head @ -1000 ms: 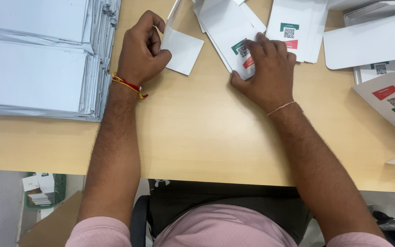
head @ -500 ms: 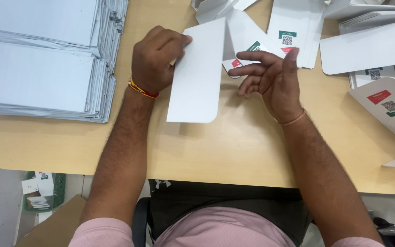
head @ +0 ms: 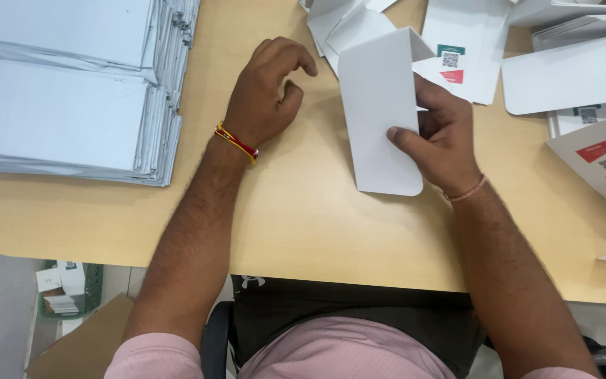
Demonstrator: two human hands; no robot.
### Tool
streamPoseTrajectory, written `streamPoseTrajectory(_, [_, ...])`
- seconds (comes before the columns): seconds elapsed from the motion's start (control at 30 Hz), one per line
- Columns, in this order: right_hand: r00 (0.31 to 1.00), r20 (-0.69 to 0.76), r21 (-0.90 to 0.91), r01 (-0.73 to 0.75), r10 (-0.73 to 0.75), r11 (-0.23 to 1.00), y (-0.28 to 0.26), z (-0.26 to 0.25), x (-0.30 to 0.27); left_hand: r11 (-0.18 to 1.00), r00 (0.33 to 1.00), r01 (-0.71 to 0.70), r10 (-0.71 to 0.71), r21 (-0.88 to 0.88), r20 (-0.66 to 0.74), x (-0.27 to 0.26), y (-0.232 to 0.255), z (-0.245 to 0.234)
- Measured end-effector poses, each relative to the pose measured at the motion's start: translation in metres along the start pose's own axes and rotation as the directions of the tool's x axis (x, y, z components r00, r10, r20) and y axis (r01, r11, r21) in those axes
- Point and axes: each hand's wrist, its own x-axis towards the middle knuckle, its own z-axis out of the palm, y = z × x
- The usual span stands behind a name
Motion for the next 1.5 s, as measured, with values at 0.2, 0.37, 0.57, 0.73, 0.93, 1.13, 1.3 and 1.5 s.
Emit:
streamPoseTrajectory(0.2, [0.957, 0.288, -0.027, -0.040, 0.046, 0.999, -0.026, 0.026, 0.005, 0.691, 0.994, 0.073, 0.009, -0.719, 0.109, 0.002, -0.005, 0.001])
streamPoseTrajectory(0.37, [0.810, 0.580, -0.311, 0.314, -0.083, 0.897, -0.020, 0.048, 0.004, 0.689, 0.939, 0.323, -0.148, -0.649, 0.311, 0.002, 0.009, 0.001])
streamPoseTrajectory(0.57, [0.854, 0.520, -0.470, 0.287, -0.001, 0.835, -0.010, 0.061, -0.003, 0.770, 0.961, 0.269, -0.174, -0.578, 0.214, 0.005, 0.005, -0.001])
streamPoseTrajectory(0.73, [0.918, 0.375, -0.535, 0.327, -0.127, 0.779, 0.002, 0.045, 0.005, 0.923, 0.989, 0.129, -0.147, -0.362, -0.024, 0.000, -0.011, -0.011])
streamPoseTrajectory(0.93, [0.960, 0.058, -0.918, 0.158, -0.272, 0.363, 0.018, -0.001, 0.014, 0.860, 0.992, 0.084, -0.118, -0.503, -0.036, -0.005, -0.039, -0.008])
streamPoseTrajectory(1.13, [0.993, 0.001, -0.966, 0.032, -0.119, 0.258, 0.023, -0.026, 0.017, 0.859, 0.990, 0.068, -0.123, -0.508, -0.076, -0.007, -0.049, -0.011])
streamPoseTrajectory(1.3, [0.995, 0.030, -0.961, 0.053, -0.090, 0.270, 0.005, -0.026, 0.018, 0.839, 0.985, 0.086, -0.153, -0.537, -0.081, -0.009, -0.051, -0.011])
streamPoseTrajectory(1.5, [0.994, -0.032, -0.808, 0.038, -0.109, 0.588, -0.005, -0.028, 0.012, 0.922, 0.971, 0.055, -0.139, -0.384, -0.196, -0.010, -0.055, -0.017])
